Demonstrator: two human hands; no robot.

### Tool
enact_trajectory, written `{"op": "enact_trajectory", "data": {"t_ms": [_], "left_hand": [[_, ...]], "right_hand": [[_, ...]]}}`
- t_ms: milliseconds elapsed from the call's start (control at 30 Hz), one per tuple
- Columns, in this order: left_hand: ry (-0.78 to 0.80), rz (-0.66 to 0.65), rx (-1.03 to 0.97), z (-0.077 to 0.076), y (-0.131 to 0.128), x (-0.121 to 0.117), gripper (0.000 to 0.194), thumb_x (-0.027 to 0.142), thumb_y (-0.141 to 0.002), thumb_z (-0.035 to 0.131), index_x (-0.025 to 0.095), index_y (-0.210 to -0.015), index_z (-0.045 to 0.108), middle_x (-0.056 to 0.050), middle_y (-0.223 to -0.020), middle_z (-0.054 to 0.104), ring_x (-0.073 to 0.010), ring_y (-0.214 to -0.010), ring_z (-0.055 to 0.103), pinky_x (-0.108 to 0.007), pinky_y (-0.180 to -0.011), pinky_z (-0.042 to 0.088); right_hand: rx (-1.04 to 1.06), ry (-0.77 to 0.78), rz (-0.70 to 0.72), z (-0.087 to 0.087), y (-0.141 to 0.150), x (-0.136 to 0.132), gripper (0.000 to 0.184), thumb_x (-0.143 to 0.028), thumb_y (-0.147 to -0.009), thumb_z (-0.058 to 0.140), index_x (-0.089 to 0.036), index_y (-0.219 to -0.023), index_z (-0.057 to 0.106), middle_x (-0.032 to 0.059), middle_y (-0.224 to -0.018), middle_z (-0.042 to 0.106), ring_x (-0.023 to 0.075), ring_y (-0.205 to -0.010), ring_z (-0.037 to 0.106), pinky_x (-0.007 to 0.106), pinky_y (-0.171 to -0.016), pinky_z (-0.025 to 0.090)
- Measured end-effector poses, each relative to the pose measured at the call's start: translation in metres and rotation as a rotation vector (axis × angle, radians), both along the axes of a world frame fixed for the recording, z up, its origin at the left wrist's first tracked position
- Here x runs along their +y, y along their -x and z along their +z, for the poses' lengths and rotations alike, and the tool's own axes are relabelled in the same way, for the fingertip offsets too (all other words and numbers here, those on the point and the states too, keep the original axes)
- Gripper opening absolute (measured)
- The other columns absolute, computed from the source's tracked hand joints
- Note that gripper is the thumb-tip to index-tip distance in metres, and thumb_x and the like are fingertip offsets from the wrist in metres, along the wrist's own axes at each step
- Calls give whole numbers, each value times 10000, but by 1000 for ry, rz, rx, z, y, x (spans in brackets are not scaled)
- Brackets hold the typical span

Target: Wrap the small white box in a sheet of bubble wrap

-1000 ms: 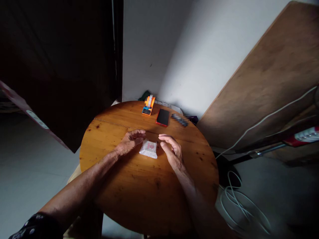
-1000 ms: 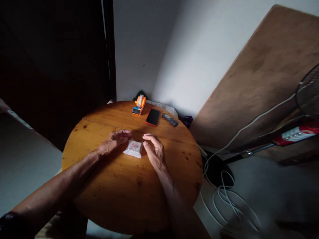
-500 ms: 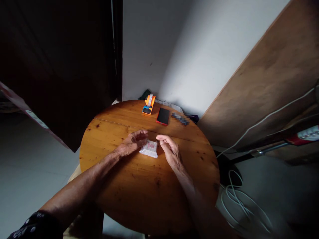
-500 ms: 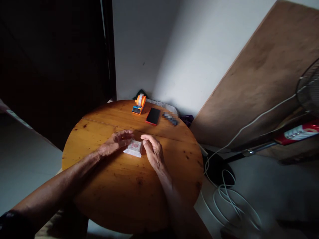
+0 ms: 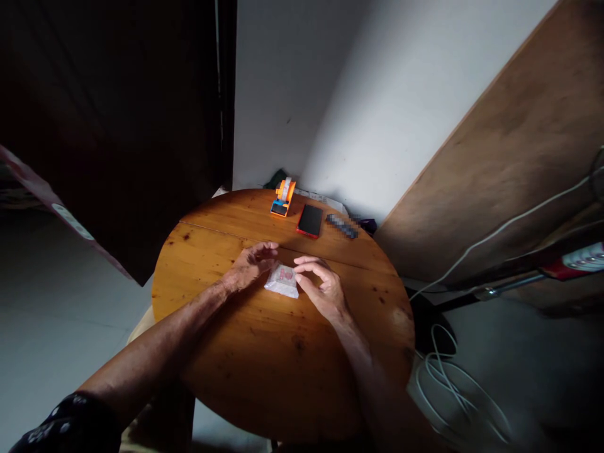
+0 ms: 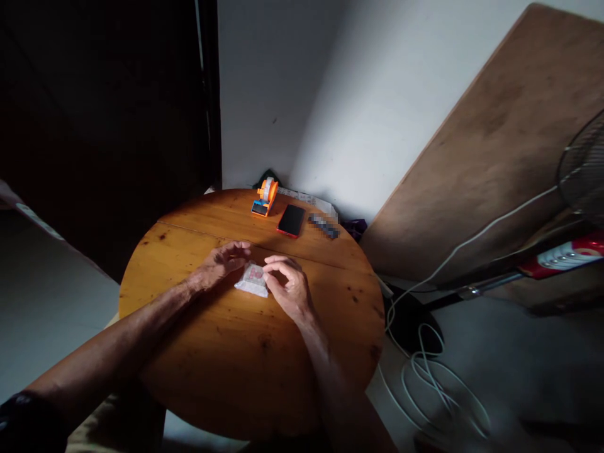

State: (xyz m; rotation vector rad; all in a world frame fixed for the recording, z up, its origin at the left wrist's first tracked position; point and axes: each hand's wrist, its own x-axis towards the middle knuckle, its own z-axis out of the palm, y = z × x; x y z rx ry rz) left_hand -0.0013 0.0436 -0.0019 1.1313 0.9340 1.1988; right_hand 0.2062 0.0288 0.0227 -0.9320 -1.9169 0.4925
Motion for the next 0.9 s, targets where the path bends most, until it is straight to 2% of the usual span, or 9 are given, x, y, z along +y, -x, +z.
{"op": "enact_trajectory", "data": {"t_ms": [100, 233, 433, 567, 733, 900], "left_hand": [[10, -16, 40, 1, 2, -1, 460, 233, -734, 739, 171, -1175, 628, -89, -1142, 662, -176, -981, 625, -288, -851, 487], [21, -108, 115, 1, 0, -5, 542, 282, -769, 730, 152, -1270, 567, -113, -1146, 652, -205, -955, 629, -314, -794, 493], [-23, -173, 95, 6, -3, -9, 523, 251, -789, 711, 141, -1267, 529, -55, -982, 653, -148, -810, 602, -267, -704, 461], [-25, -191, 48, 7, -4, -10, 486, 257, -778, 739, 142, -1217, 564, -52, -991, 658, -154, -844, 609, -275, -744, 466], [-33, -218, 56, 4, -4, -11, 488, 285, -760, 774, 152, -1196, 600, -47, -988, 650, -160, -867, 611, -288, -764, 471], [-13, -254, -19, 4, -5, -12, 580, 242, -723, 806, 172, -1244, 562, -72, -1050, 650, -164, -903, 607, -294, -790, 481]], "right_hand": [[-31, 5, 42, -1, 0, 1, 56, -222, -815, 653, -242, -841, 698, 63, -1070, 713, 225, -1030, 666, 415, -948, 515], [-61, 10, 60, -4, 1, 2, 89, -228, -805, 666, -252, -878, 711, 63, -1098, 708, 226, -1044, 665, 428, -955, 515], [-97, -63, 39, -9, 2, 3, 90, -221, -843, 642, -259, -836, 723, 52, -1071, 716, 217, -1004, 672, 426, -928, 521], [-99, -101, 5, -9, 4, 2, 135, -216, -871, 599, -253, -792, 702, 52, -1042, 725, 225, -990, 670, 426, -922, 506], [-15, -19, -18, -2, 5, -2, 139, -263, -917, 541, -239, -817, 635, 68, -1068, 717, 227, -1031, 659, 413, -950, 498], [90, 94, -23, 4, 3, -6, 138, -321, -944, 530, -240, -861, 605, 77, -1146, 700, 229, -1114, 634, 401, -962, 497]]}}
